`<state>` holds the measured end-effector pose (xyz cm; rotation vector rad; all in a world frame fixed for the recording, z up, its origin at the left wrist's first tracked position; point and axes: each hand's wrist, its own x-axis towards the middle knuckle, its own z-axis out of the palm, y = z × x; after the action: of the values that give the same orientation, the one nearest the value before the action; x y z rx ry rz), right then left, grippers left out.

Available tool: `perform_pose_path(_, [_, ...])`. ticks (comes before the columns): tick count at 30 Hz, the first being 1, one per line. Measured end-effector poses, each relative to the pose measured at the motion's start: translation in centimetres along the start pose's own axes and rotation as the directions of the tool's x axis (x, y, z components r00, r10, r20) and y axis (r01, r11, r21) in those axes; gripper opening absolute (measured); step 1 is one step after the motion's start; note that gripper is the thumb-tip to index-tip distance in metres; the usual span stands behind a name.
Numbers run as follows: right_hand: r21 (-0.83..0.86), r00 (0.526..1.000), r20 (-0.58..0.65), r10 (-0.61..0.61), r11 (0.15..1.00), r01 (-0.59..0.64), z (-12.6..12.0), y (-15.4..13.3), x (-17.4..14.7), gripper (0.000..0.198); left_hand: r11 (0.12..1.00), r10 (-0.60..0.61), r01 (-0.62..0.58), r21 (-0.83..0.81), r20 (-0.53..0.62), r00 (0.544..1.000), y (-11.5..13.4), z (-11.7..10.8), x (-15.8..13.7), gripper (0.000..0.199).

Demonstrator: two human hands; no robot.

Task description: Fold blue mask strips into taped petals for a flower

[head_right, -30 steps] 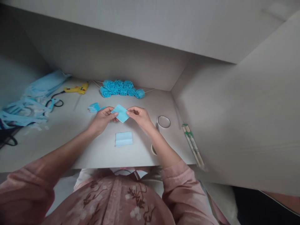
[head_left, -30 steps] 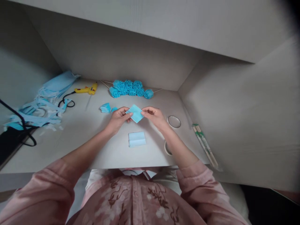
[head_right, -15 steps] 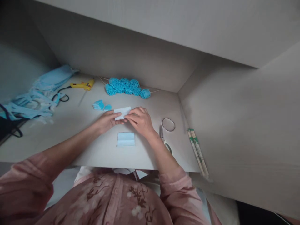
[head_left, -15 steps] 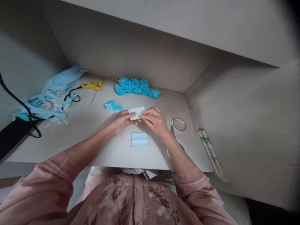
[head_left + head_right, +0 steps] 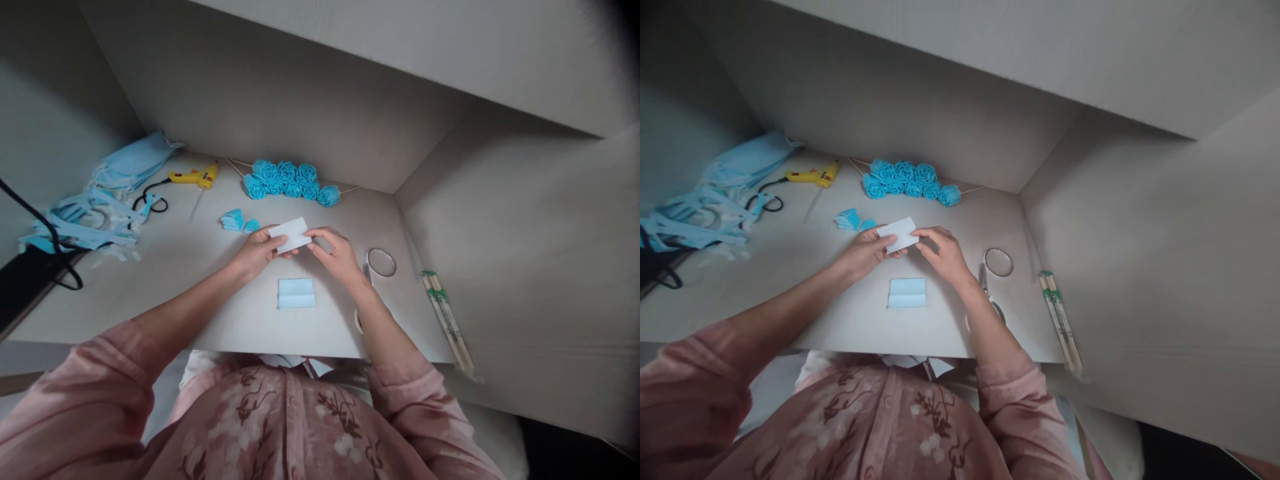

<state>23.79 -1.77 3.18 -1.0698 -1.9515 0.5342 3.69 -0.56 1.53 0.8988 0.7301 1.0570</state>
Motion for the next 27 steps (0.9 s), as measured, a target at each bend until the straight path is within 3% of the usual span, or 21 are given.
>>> perform_pose_path(7, [0.033,0.994,-0.05,0.099,0.995,-0.097,0.41,-0.07,0.09,0.011,0.992,0.065,-0.07,0.103,0.053,0.996,-0.51,-0.03,-0.12,0.043])
perform_pose_path(21, [0.034,0.99,-0.078,0.121,0.992,-0.118,0.78,-0.04,0.04,0.009,0.963,0.129,-0.126,0.238,0.003,0.992,-0.29,0.58,-0.49,0.054])
perform_pose_path(23, [0.051,0.987,-0.079,0.14,0.989,-0.136,0.8,-0.04,0.0,0.018,0.959,0.139,-0.131,0.253,-0.016,0.99,-0.29,0.51,-0.49,0.051])
perform_pose_path(27, [0.134,0.983,-0.026,0.182,0.975,-0.177,0.75,-0.09,0.02,0.057,0.935,0.161,-0.142,0.324,-0.034,0.986,-0.5,0.29,-0.3,0.05])
